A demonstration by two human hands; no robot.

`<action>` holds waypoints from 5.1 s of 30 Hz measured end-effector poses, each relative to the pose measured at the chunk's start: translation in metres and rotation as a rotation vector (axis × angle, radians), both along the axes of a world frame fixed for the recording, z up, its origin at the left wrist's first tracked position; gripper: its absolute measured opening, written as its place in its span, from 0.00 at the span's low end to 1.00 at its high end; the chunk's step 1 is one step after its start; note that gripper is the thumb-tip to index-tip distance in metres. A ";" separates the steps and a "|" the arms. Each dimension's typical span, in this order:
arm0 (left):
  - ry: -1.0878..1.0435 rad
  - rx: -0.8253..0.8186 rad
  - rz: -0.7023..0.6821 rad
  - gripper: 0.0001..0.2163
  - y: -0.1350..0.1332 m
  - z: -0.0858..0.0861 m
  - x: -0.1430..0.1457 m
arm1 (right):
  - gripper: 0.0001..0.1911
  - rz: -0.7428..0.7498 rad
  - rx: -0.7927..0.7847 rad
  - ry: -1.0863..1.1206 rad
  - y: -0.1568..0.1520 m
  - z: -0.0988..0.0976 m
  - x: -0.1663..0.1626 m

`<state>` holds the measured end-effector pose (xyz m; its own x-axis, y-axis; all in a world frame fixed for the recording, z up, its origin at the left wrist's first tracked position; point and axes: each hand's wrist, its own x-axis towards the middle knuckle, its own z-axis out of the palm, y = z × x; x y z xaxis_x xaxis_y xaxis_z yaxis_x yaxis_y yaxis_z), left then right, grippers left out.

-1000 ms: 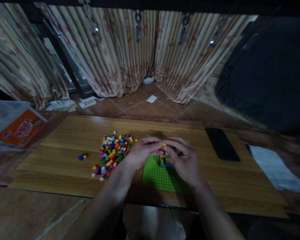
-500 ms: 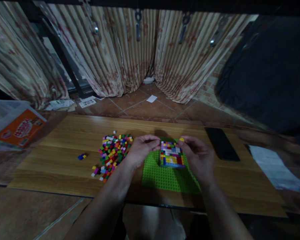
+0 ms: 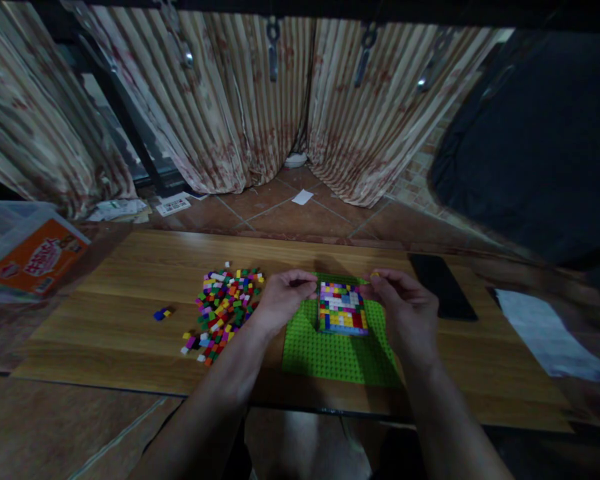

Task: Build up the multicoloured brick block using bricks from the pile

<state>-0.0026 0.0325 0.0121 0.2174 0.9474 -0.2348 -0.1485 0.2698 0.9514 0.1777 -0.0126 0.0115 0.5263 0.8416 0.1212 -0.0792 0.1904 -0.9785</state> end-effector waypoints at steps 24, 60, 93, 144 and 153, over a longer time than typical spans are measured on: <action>0.110 0.127 -0.070 0.04 0.004 -0.011 0.001 | 0.10 0.165 -0.009 -0.750 -0.012 -0.009 0.014; 0.175 0.165 -0.067 0.05 0.005 -0.015 0.001 | 0.14 -0.028 -0.093 -0.834 -0.007 -0.012 0.010; 0.117 0.225 -0.090 0.06 0.003 -0.013 0.001 | 0.19 0.191 -0.293 -0.514 0.007 -0.025 0.002; -0.089 0.227 -0.262 0.10 -0.004 -0.003 0.004 | 0.10 0.313 0.102 -0.840 -0.011 -0.007 -0.023; -0.070 0.224 -0.258 0.08 -0.004 -0.003 0.005 | 0.09 0.306 0.086 -0.841 -0.012 -0.007 -0.024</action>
